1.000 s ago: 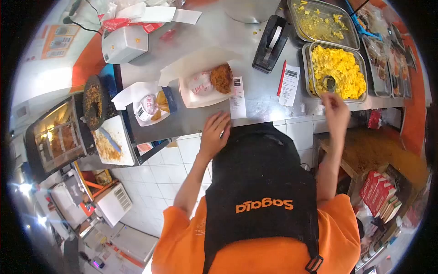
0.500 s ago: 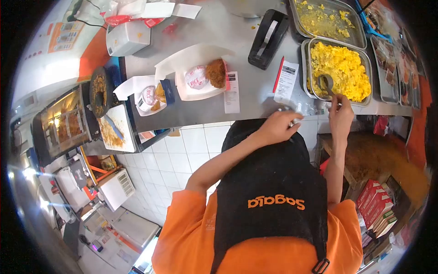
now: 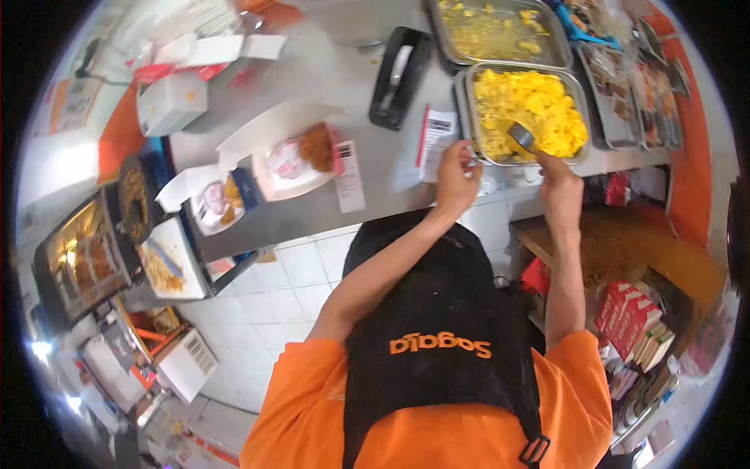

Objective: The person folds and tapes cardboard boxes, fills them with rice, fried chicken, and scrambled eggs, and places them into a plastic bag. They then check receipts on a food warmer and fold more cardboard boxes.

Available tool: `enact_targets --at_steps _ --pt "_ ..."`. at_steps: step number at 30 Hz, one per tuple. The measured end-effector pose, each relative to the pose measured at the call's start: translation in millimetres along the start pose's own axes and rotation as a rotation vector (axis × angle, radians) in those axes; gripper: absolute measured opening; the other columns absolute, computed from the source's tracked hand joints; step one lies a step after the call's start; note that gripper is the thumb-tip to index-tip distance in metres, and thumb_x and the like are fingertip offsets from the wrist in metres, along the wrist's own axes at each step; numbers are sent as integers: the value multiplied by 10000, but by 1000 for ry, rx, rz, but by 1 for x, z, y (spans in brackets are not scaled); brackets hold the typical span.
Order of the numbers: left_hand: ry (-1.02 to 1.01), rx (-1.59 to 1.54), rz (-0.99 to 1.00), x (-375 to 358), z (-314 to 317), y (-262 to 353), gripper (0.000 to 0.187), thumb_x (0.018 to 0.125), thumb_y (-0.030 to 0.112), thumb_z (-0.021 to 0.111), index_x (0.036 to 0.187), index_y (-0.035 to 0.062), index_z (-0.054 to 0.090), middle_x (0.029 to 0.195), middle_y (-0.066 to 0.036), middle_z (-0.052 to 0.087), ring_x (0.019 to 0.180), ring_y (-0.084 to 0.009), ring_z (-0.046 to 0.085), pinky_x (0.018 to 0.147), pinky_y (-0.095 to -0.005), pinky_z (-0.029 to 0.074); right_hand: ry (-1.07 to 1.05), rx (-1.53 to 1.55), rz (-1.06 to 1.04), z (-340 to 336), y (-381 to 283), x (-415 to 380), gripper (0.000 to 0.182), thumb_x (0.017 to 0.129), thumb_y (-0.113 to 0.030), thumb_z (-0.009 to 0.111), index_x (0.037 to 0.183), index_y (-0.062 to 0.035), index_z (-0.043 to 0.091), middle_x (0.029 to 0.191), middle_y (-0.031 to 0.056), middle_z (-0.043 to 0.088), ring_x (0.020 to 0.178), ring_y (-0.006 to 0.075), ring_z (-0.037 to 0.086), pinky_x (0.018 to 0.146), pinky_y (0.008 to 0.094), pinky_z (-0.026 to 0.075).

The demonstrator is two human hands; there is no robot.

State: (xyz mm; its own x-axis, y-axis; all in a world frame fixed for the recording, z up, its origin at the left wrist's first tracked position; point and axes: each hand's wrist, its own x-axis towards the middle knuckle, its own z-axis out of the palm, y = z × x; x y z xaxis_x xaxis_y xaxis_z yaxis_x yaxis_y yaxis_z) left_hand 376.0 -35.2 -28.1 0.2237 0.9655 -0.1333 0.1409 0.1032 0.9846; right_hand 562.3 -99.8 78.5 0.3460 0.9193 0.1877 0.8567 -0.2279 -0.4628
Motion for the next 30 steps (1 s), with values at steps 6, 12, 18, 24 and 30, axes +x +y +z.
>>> enact_targets --at_steps 6,12,18,24,30 --pt "-18 -62 -155 8 -9 12 584 826 19 796 1359 33 556 1184 -132 611 976 -214 655 782 -308 586 169 -37 -83 6 -8 14 367 812 72 587 1115 -67 740 925 183 739 826 346 728 731 436 585" --pt "-75 171 83 15 -16 18 568 843 102 820 1377 98 628 1322 -146 552 1139 -233 621 863 -324 596 105 -170 -125 21 -21 52 387 799 41 600 1155 -53 721 952 177 743 838 321 731 732 420 585" --pt "-84 115 49 14 -12 12 568 838 117 826 1376 97 642 1400 -158 519 1239 -258 583 891 -316 591 -161 -206 -236 59 -18 36 395 798 13 584 1170 -55 701 959 183 737 827 328 724 711 426 585" --pt "-121 129 61 18 -15 3 600 828 157 826 1394 108 633 1399 -187 529 1199 -310 547 878 -347 563 -168 69 -35 37 -11 13 249 833 20 631 1036 -27 768 788 154 743 683 261 727 676 381 573" --pt "-122 -16 -34 15 -10 4 600 859 206 808 1417 103 612 1362 -177 579 1193 -251 601 869 -332 567 -235 258 359 3 -1 32 179 871 -18 671 1008 -36 784 832 183 749 736 308 738 678 359 571"
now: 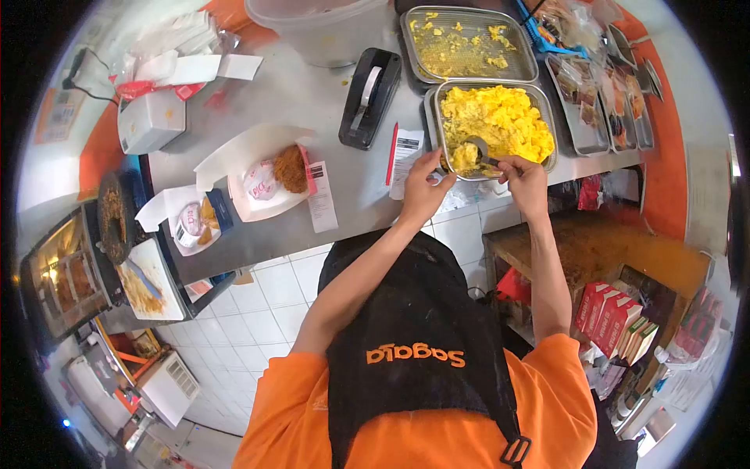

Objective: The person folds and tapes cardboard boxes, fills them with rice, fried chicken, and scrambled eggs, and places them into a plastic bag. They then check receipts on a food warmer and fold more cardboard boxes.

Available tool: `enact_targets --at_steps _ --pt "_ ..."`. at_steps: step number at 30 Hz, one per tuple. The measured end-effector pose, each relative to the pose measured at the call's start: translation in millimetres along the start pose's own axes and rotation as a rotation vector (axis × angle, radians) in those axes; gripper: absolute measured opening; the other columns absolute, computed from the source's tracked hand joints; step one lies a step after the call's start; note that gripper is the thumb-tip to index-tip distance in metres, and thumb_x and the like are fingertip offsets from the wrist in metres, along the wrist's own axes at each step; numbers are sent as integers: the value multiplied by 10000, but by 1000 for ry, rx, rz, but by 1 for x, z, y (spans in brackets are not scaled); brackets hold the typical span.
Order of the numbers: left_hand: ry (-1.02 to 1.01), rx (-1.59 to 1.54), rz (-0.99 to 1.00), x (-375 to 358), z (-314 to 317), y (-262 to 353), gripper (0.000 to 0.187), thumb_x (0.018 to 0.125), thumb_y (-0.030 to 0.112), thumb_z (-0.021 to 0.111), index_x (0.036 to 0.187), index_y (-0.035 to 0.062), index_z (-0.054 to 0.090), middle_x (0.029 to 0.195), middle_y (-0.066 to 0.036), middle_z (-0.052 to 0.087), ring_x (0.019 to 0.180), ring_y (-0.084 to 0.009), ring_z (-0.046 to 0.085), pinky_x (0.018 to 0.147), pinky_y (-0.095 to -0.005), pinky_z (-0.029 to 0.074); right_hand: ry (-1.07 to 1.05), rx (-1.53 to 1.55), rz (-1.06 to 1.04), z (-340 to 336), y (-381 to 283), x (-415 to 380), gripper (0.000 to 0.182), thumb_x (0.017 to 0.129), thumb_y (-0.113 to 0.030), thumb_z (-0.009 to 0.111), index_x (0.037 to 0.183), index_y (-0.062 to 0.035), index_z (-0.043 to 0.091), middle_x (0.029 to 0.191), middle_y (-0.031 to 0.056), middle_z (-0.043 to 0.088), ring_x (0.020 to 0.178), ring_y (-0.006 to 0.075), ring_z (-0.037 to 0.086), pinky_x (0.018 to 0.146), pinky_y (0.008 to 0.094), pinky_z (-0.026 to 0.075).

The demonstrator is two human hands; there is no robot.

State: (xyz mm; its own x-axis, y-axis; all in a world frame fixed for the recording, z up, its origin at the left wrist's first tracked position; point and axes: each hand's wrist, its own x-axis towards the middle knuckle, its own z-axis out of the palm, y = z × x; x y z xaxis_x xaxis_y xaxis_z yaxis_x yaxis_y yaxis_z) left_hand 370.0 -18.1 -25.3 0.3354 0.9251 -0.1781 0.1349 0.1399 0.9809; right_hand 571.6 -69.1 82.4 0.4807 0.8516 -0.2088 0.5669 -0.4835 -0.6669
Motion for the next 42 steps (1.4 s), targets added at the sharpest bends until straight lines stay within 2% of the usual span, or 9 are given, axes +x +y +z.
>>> enact_targets --at_steps 5,13,16,19,22,28,36,39,42 --pt "2 -15 -44 -3 3 2 626 866 192 814 1442 104 585 1375 -158 589 1160 -199 631 853 -309 571 295 -521 -596 -11 9 -13 273 819 38 631 1069 -14 725 923 143 735 825 322 716 695 395 578" --pt "-14 -72 -69 -2 1 0 604 862 126 813 1421 65 594 1366 -133 593 1164 -191 628 887 -291 581 36 -514 -476 41 16 -20 249 765 -17 653 1008 -21 706 835 181 708 763 388 707 680 468 585" --pt "0 -87 -68 2 6 -2 597 852 153 824 1403 62 612 1381 -154 592 1190 -214 627 882 -297 573 33 -297 -518 40 10 -16 330 830 39 587 1114 -26 741 880 186 741 675 315 706 621 415 568" --pt "47 -8 -84 7 7 3 621 832 218 843 1385 45 623 1395 -193 594 1215 -263 625 910 -331 557 11 -37 -151 32 6 0 234 835 11 616 1012 32 767 798 196 739 689 305 733 616 367 557" --pt "93 61 -41 10 7 8 659 809 280 856 1367 12 628 1396 -242 592 1237 -321 614 974 -382 525 -129 388 238 26 24 12 186 912 -40 638 1009 58 764 763 116 731 623 155 673 554 279 489" --pt "68 178 187 16 0 20 672 795 252 846 1350 -38 603 1331 -253 623 1238 -355 599 1004 -415 504 -29 587 294 22 40 8 226 994 -116 659 1059 90 724 727 48 672 538 68 480 471 235 368" --pt "-101 89 208 -38 -64 42 408 861 84 754 1259 60 668 1272 -146 667 1131 -274 654 836 -360 586 21 876 386 30 22 -4 169 967 -61 624 1015 76 710 884 89 705 608 74 489 521 225 359" --pt "108 142 198 -70 -128 56 313 879 56 729 1190 47 696 1161 -135 710 1095 -254 664 790 -343 588 -64 1007 390 49 -21 -11 173 976 -54 622 1052 82 697 913 94 708 627 68 494 526 217 352" --pt "563 677 471 -80 -214 36 278 858 99 755 1132 81 711 1085 -121 711 1086 -306 628 963 -436 483 -230 982 326 87 -68 -21 196 976 -68 645 1102 73 693 869 83 702 614 66 491 518 212 345"
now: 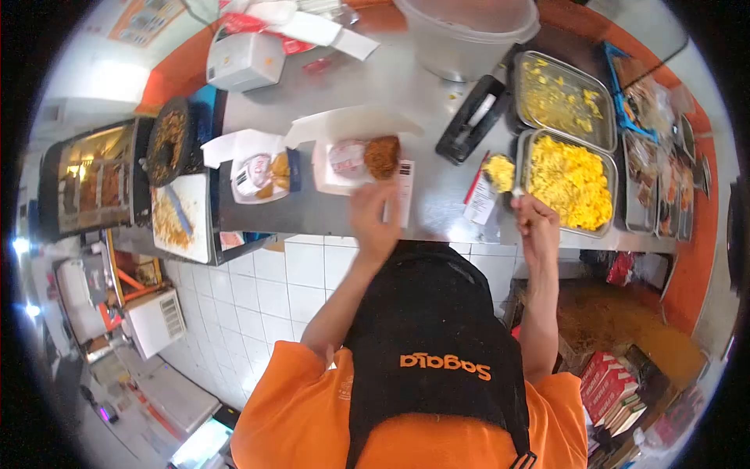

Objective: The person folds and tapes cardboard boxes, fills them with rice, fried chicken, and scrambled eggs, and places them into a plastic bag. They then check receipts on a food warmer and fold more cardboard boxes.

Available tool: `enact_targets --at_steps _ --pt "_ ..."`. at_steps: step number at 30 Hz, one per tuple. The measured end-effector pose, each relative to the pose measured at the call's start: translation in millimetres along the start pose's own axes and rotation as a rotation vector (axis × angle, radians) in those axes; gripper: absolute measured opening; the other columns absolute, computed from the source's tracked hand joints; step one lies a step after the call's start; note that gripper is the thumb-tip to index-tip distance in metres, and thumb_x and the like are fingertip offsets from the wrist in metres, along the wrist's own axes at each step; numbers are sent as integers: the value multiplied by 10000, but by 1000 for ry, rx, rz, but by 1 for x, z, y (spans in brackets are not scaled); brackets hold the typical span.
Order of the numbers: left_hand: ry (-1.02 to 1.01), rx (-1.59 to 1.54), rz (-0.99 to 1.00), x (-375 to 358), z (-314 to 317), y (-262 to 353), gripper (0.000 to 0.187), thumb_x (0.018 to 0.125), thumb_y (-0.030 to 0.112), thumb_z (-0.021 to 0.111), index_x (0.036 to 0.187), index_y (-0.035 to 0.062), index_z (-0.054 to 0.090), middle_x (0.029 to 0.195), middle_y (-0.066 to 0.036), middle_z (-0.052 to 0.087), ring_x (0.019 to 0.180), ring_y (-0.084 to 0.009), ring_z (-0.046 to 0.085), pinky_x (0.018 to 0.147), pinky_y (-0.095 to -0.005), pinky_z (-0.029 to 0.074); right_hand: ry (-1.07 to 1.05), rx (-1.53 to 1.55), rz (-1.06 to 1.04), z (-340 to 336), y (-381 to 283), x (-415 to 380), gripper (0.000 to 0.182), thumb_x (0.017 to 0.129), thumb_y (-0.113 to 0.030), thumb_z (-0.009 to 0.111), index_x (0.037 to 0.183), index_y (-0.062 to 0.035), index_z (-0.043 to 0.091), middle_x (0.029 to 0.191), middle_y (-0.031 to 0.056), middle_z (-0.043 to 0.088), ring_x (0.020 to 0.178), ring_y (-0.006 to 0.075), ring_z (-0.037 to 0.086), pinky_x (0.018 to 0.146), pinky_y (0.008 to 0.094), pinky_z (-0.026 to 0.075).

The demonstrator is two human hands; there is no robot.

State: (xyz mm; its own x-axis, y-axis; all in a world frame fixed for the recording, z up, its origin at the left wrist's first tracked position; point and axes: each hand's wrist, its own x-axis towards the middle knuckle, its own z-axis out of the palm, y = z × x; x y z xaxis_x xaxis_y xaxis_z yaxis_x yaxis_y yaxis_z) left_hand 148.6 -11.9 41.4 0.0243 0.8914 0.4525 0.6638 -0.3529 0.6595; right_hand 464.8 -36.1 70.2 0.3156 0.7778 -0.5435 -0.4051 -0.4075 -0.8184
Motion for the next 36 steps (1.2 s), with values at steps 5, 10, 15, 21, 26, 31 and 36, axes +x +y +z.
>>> enact_targets --at_steps 5,10,15,21,26,31,36 --pt "79 330 -57 36 -52 -93 407 821 155 787 1211 118 674 1298 -135 600 1271 -364 477 1069 -489 380 -250 -88 -69 131 40 -15 223 1000 -85 629 1126 90 689 793 49 698 590 65 510 522 219 383" --pt "-50 195 -143 27 -78 -117 458 796 166 812 1231 127 672 1384 -162 553 1281 -386 494 1077 -494 406 -383 -1043 -1287 172 106 1 444 720 69 656 1148 -34 718 1051 138 729 806 273 682 714 370 566" --pt "-132 8 -201 5 -82 -105 547 760 138 838 1279 136 662 1508 -188 469 1321 -408 484 1091 -495 416 -424 -1061 -1341 175 107 -1 433 728 70 658 1147 -24 715 1073 116 740 824 260 692 714 359 573" --pt "-101 39 -190 -1 -76 -106 563 752 93 819 1289 106 650 1530 -199 450 1367 -432 446 1132 -496 389 -391 -1059 -1429 168 101 4 483 714 53 676 1190 -23 708 1090 126 743 824 260 697 717 363 575" --pt "-47 88 -173 -26 -60 -97 495 805 70 751 1284 48 631 1521 -208 461 1364 -445 447 1150 -510 372 -420 -1092 -1376 171 111 17 488 732 63 670 1208 -36 712 1096 143 742 862 278 714 740 373 583" --pt "38 -34 -218 -36 -71 -97 411 836 47 703 1243 37 641 1447 -180 538 1337 -413 490 1128 -499 399 -362 -1073 -1357 178 105 -1 417 777 79 664 1169 -47 729 1070 146 748 868 287 724 751 369 591" --pt "96 -36 -163 -33 -91 -107 349 828 32 700 1175 39 671 1313 -163 637 1232 -412 569 1057 -489 454 -333 -1057 -1206 172 114 -10 413 860 80 623 1244 -43 711 1085 158 750 894 258 741 751 326 582"
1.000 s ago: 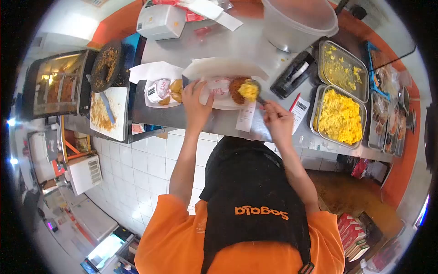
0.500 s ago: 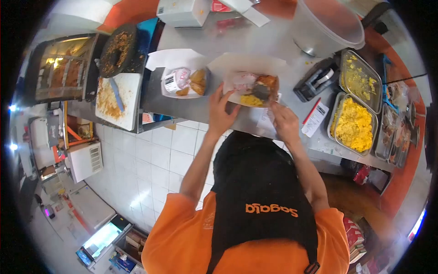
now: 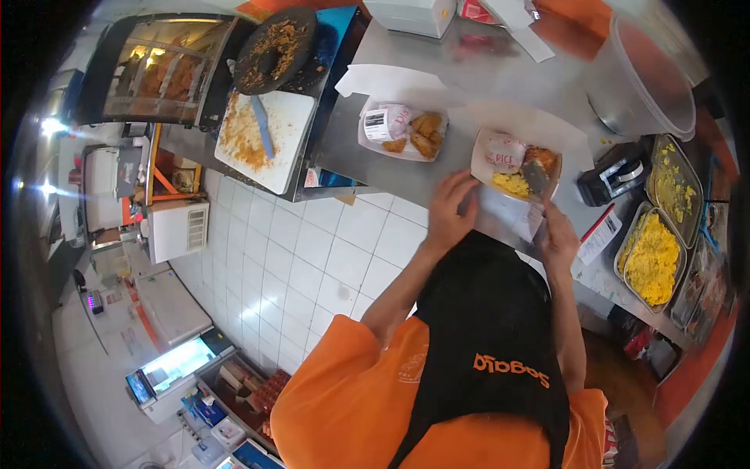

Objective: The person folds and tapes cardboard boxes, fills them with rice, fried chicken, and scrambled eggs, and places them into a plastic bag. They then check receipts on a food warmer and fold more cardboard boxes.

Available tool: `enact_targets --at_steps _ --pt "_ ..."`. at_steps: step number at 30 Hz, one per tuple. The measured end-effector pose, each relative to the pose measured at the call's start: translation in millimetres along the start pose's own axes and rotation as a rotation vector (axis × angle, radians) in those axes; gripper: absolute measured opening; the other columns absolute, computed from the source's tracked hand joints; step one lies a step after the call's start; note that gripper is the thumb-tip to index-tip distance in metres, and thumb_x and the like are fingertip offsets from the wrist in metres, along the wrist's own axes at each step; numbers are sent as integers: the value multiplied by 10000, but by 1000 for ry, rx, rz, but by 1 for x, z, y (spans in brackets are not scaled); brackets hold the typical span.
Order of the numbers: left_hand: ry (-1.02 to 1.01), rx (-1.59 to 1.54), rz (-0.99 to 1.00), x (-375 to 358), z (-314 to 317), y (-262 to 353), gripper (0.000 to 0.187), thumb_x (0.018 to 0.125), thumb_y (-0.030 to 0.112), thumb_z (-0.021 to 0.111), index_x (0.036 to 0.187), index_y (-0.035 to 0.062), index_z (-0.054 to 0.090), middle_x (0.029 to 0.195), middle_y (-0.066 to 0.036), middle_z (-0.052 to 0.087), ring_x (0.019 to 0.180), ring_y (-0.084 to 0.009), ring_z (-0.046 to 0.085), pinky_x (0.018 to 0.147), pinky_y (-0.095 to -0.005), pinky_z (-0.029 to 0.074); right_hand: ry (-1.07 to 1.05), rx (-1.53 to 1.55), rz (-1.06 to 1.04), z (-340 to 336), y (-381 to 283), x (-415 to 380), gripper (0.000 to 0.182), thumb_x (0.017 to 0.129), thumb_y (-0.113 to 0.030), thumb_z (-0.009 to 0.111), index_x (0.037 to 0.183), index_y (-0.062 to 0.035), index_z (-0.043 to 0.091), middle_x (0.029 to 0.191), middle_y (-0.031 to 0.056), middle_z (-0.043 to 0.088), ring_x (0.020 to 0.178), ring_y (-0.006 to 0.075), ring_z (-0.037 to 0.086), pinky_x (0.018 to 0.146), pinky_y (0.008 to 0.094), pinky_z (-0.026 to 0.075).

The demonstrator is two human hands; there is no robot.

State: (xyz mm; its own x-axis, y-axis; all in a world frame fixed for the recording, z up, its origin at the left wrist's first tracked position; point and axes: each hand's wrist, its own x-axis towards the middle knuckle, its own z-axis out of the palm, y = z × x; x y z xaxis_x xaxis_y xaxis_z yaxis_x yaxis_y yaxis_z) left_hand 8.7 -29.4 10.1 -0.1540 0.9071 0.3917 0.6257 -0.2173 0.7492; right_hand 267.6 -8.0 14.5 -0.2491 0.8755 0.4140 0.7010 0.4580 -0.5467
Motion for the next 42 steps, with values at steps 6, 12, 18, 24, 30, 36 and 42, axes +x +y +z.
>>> enact_targets --at_steps 6,12,18,24,30,36,42 --pt "689 -55 -401 82 -134 -128 251 909 80 717 1149 6 695 1101 -151 720 986 -214 691 864 -346 545 378 496 840 -76 -10 -21 293 1029 -119 615 1283 7 685 1111 73 748 833 85 630 686 238 479" --pt "-257 417 -120 145 -179 -123 519 782 320 863 1247 136 725 1127 -159 715 1035 -322 621 940 -424 489 817 612 1006 -165 84 -93 371 1022 -137 620 1359 18 626 1173 64 709 887 101 611 721 236 446" --pt "-452 676 -44 158 -163 -131 516 722 348 901 1164 119 768 1315 -173 609 1244 -391 498 1010 -422 434 980 351 1097 -220 102 -122 360 1030 -183 610 1345 -13 647 1231 70 716 960 129 621 797 270 463" --pt "-383 467 -47 151 -165 -166 333 747 310 894 959 75 792 1227 -154 672 1163 -369 580 986 -453 463 943 268 1076 -230 98 -125 367 1037 -184 592 1355 -4 633 1231 81 722 1000 155 651 795 279 505" --pt "-263 -168 -550 165 -192 -127 299 856 206 827 1048 2 719 1062 -79 722 958 -192 701 849 -352 547 915 193 1062 -230 107 -124 382 1016 -228 661 1318 5 665 1191 100 743 915 158 679 758 310 530" --pt "-327 -274 -613 173 -224 -75 401 865 167 813 1194 3 652 982 -68 732 886 -125 700 695 -288 561 768 140 1046 -225 109 -117 413 1008 -305 670 1293 -8 687 1184 82 746 950 171 683 778 320 526" --pt "-407 -240 -601 170 -235 -64 479 849 155 832 1269 22 644 1011 -49 723 888 -118 685 716 -277 548 122 -297 952 -206 146 -139 399 1024 -373 624 1272 -78 725 1013 114 778 738 149 702 630 323 521"
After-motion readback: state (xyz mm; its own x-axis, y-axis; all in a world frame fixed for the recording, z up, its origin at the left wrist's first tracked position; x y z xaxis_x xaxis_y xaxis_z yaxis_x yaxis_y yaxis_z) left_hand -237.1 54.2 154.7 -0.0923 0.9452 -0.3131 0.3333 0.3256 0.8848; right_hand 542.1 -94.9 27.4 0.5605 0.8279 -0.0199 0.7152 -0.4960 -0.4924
